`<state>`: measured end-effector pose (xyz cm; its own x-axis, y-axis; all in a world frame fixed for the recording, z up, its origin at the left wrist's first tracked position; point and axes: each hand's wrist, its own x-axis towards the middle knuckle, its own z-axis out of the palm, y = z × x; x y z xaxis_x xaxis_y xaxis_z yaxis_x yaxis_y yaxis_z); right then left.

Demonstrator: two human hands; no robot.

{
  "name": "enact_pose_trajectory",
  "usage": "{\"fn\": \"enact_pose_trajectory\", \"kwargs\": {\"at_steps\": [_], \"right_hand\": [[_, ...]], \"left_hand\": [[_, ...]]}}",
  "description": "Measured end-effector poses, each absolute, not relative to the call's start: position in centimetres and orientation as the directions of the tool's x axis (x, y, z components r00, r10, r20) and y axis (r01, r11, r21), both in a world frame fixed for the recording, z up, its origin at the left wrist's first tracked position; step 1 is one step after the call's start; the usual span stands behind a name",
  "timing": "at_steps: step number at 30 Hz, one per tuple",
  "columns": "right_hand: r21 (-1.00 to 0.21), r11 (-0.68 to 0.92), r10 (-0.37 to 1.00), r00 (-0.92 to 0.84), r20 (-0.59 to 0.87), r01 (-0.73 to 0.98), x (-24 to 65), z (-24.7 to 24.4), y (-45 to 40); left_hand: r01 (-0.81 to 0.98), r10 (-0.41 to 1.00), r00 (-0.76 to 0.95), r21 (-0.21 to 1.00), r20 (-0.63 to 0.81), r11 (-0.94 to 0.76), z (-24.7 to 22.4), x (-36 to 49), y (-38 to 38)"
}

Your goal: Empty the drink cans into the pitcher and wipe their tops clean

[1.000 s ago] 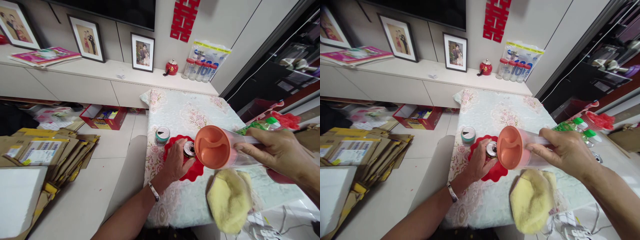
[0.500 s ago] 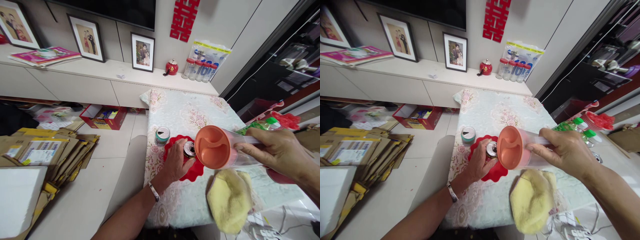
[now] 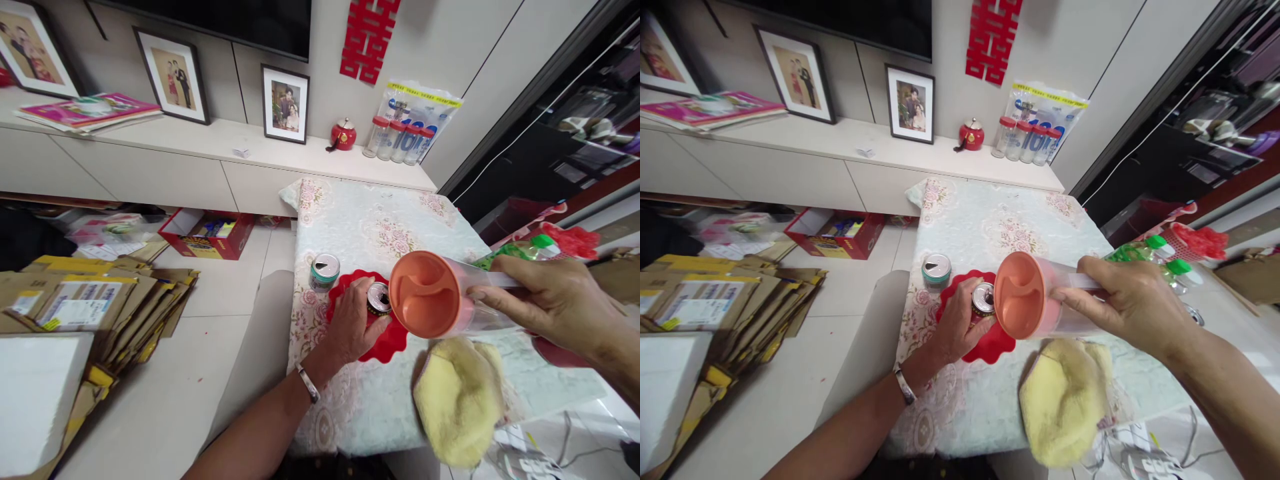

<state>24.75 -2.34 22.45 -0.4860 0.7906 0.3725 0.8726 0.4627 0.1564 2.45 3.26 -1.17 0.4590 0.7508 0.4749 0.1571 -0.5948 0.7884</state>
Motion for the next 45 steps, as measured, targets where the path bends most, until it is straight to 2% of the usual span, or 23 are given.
{"fn": "enact_pose_trajectory", "kwargs": {"at_steps": [45], "right_hand": [[0.130, 0.456, 0.806, -0.471, 0.358, 0.880, 24.99, 22.23, -2.50]], "left_hand": [[0.173, 0.756, 0.499, 0.805, 0.425, -0.567, -0.42, 2.14, 3.25]]}}
